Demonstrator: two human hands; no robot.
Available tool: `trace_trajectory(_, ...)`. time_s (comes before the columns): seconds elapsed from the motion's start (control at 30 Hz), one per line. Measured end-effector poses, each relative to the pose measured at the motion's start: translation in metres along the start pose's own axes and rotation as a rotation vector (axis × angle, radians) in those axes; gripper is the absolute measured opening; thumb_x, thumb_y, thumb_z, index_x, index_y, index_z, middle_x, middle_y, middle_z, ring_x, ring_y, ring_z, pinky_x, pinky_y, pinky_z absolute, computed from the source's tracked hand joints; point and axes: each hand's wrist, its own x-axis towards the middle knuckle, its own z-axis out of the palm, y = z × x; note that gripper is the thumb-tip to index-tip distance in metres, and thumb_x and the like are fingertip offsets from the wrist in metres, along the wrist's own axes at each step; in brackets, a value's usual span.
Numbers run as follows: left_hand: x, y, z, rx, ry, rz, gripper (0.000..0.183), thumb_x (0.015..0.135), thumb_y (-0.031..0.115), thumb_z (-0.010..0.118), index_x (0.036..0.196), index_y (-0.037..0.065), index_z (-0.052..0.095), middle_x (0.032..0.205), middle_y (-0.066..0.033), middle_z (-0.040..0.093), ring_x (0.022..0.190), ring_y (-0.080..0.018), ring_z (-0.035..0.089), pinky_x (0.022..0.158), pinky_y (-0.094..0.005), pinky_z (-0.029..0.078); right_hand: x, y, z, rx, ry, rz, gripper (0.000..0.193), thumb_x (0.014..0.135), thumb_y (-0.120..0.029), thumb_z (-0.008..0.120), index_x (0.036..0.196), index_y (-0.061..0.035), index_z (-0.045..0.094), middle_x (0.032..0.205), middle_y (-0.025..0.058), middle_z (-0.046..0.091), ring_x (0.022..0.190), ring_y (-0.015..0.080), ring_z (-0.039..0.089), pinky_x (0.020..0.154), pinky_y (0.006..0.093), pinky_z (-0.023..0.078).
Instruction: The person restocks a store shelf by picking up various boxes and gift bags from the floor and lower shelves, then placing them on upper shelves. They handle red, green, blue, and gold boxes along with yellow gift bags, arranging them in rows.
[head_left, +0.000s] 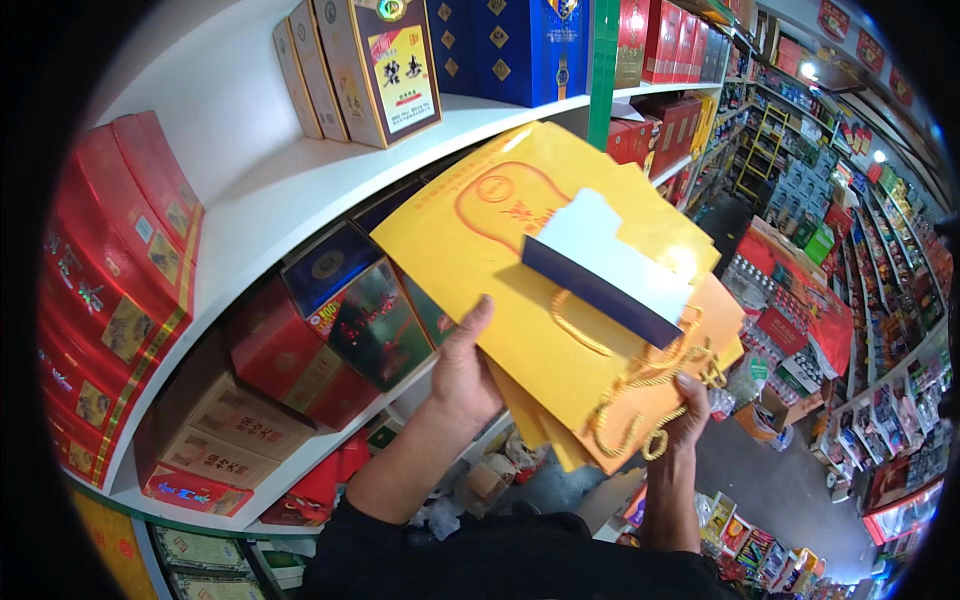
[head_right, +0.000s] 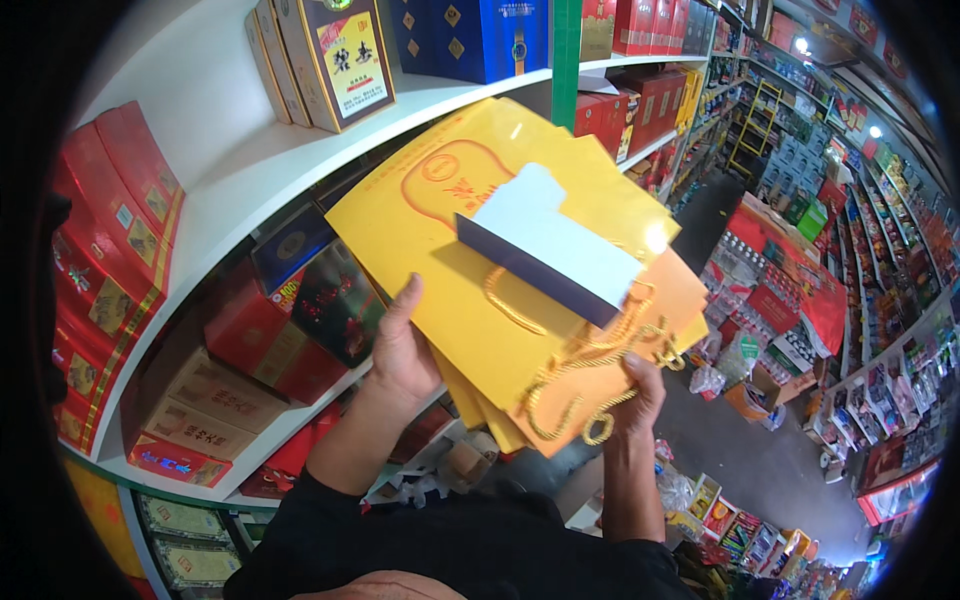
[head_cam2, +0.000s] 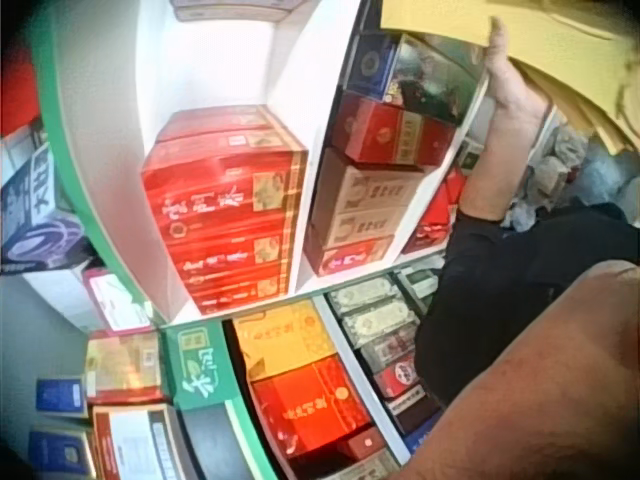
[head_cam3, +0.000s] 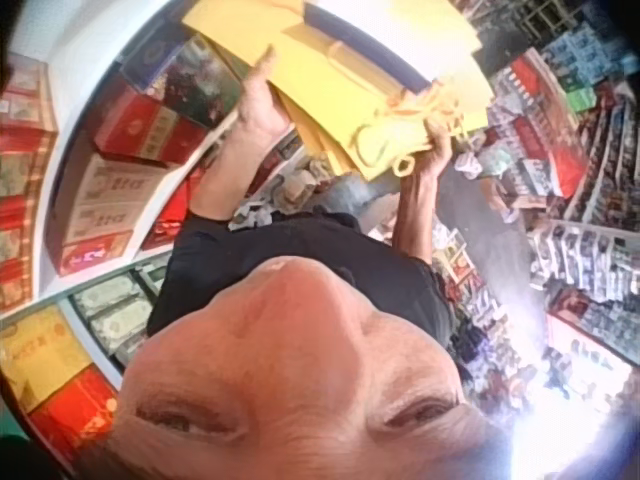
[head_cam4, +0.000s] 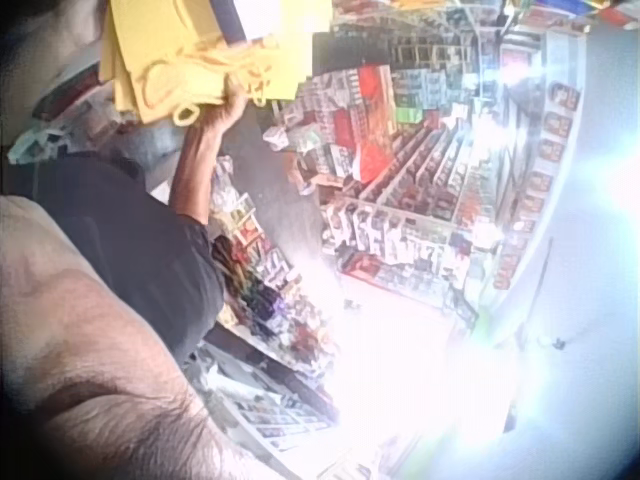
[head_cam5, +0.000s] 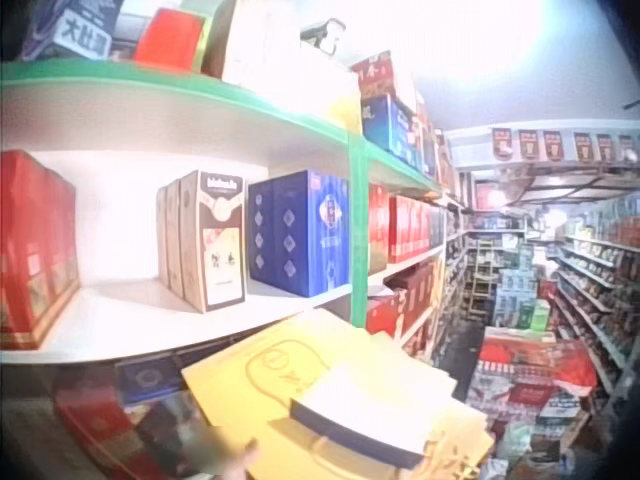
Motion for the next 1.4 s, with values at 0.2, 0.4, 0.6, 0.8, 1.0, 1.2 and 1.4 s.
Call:
trace_trajectory(0.2, -0.022, -0.077, -0.007, -0.212, -0.054, -0.312, 0.067, 0.108, 0.037, 0.082, 0.163, 0.009, 0.056, 0.153, -0.0102, 0.069, 0.144, -0.0297, 0.066, 0.125, -0.0518, 0.055, -0.080, -0.039, -0.071, 0.016, 0.129, -0.100, 0.059, 0.100, -0.034, 0.067, 0.146, 0.0024, 0.067, 0.132, 0.0225, 0.081, 0.117, 0.0389, 0.081, 0.107, 0.0552, 0.067)
trace_trajectory(0.4, -0.029, -0.156, -0.073, -0.349, -0.064, -0.503, 0.064, 0.110, 0.036, 0.080, 0.162, 0.008, 0.056, 0.155, -0.0118, 0.068, 0.146, -0.0318, 0.065, 0.126, -0.0541, 0.053, -0.150, -0.027, -0.142, -0.183, 0.250, -0.065, 0.085, 0.091, -0.024, 0.082, 0.164, 0.0064, 0.050, 0.146, 0.0246, 0.073, 0.124, 0.0400, 0.078, 0.110, 0.0538, 0.066)
trace_trajectory(0.6, -0.048, -0.198, -0.152, -0.370, 0.113, -0.611, 0.067, 0.112, 0.037, 0.077, 0.166, 0.006, 0.054, 0.160, -0.0159, 0.067, 0.148, -0.0359, 0.065, 0.125, -0.0575, 0.054, -0.182, -0.008, -0.175, -0.167, 0.313, 0.037, 0.091, 0.103, -0.042, 0.082, 0.174, -0.0011, 0.044, 0.163, 0.0164, 0.065, 0.148, 0.0355, 0.065, 0.127, 0.0553, 0.051)
trace_trajectory(0.8, -0.062, -0.209, -0.219, -0.352, 0.123, -0.600, 0.065, 0.116, 0.040, 0.070, 0.168, 0.005, 0.052, 0.163, -0.0186, 0.065, 0.149, -0.0401, 0.064, 0.125, -0.0592, 0.053, -0.148, -0.033, -0.197, -0.843, 0.659, -0.106, 0.079, 0.113, -0.041, 0.069, 0.179, -0.0087, 0.042, 0.175, 0.0181, 0.054, 0.157, 0.0332, 0.055, 0.130, 0.0482, 0.045)
trace_trajectory(1.0, -0.066, -0.213, -0.267, -0.264, 0.109, -0.614, 0.071, 0.118, 0.046, 0.064, 0.172, 0.004, 0.047, 0.168, -0.0183, 0.061, 0.154, -0.0401, 0.060, 0.129, -0.0580, 0.049, -0.096, -0.025, -0.152, -1.432, 0.214, -0.208, 0.061, 0.101, -0.019, 0.082, 0.158, -0.0061, 0.066, 0.145, 0.0122, 0.076, 0.132, 0.0249, 0.071, 0.112, 0.0436, 0.056)
trace_trajectory(1.2, -0.080, -0.239, -0.324, -0.219, 0.246, -0.624, 0.064, 0.121, 0.042, 0.061, 0.170, 0.003, 0.049, 0.168, -0.0184, 0.062, 0.154, -0.0379, 0.061, 0.129, -0.0563, 0.049, -0.098, 0.129, -0.111, -1.623, -0.498, -0.030, 0.028, 0.094, -0.016, 0.082, 0.120, -0.0066, 0.075, 0.096, 0.0132, 0.071, 0.092, 0.0358, 0.075, 0.081, 0.0471, 0.062)
trace_trajectory(1.4, -0.108, -0.264, -0.367, -0.222, 0.340, -0.664, 0.060, 0.121, 0.038, 0.058, 0.171, 0.006, 0.049, 0.168, -0.0167, 0.061, 0.151, -0.0373, 0.062, 0.128, -0.0567, 0.050, -0.119, 0.198, -0.109, -1.440, -0.490, 0.036, 0.028, 0.097, -0.019, 0.083, 0.118, -0.0033, 0.075, 0.101, 0.0168, 0.073, 0.097, 0.0415, 0.074, 0.087, 0.0519, 0.061)
